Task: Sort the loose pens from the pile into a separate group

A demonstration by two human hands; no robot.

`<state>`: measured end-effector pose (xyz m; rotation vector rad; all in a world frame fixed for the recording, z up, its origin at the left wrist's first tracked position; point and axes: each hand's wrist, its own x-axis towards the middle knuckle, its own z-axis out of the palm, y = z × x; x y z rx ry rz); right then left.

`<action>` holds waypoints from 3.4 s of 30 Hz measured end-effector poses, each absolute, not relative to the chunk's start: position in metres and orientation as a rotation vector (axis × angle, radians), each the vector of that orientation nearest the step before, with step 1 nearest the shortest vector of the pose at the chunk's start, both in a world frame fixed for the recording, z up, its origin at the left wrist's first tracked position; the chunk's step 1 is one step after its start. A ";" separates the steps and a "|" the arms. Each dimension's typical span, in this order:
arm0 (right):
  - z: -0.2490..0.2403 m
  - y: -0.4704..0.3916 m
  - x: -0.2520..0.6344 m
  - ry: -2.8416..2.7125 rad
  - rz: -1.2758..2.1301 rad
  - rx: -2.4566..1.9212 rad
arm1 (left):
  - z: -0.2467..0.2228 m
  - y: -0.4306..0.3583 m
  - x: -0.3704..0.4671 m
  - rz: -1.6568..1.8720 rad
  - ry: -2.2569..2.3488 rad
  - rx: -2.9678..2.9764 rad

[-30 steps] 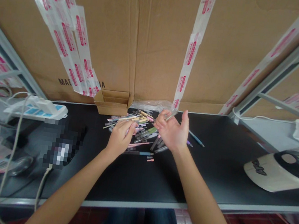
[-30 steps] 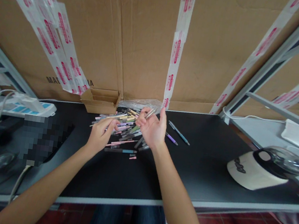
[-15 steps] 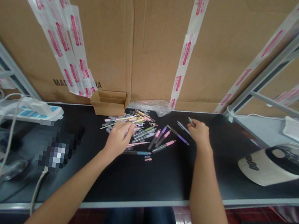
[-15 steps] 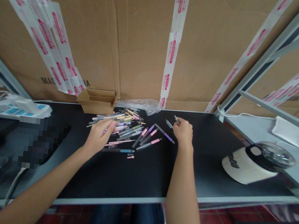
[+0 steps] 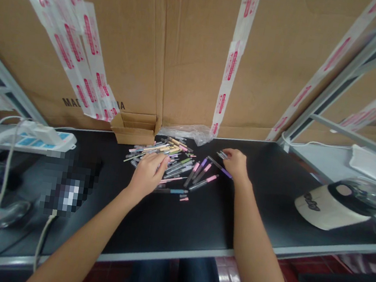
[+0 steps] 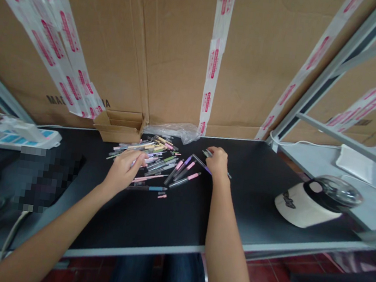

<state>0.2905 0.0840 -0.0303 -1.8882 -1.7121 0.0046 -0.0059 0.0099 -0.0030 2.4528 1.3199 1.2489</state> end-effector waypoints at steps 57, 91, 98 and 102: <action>-0.002 0.052 0.211 -2.366 0.232 -1.385 | 0.009 0.022 -0.014 1.514 1.025 1.309; -0.012 0.053 0.186 -2.543 0.169 -1.289 | 0.008 0.022 -0.012 1.479 1.019 1.382; -0.011 0.053 0.185 -2.524 0.182 -1.372 | 0.009 0.021 -0.012 1.483 1.014 1.369; -0.011 0.052 0.181 -2.530 0.130 -1.450 | 0.009 0.021 -0.012 1.483 1.013 1.375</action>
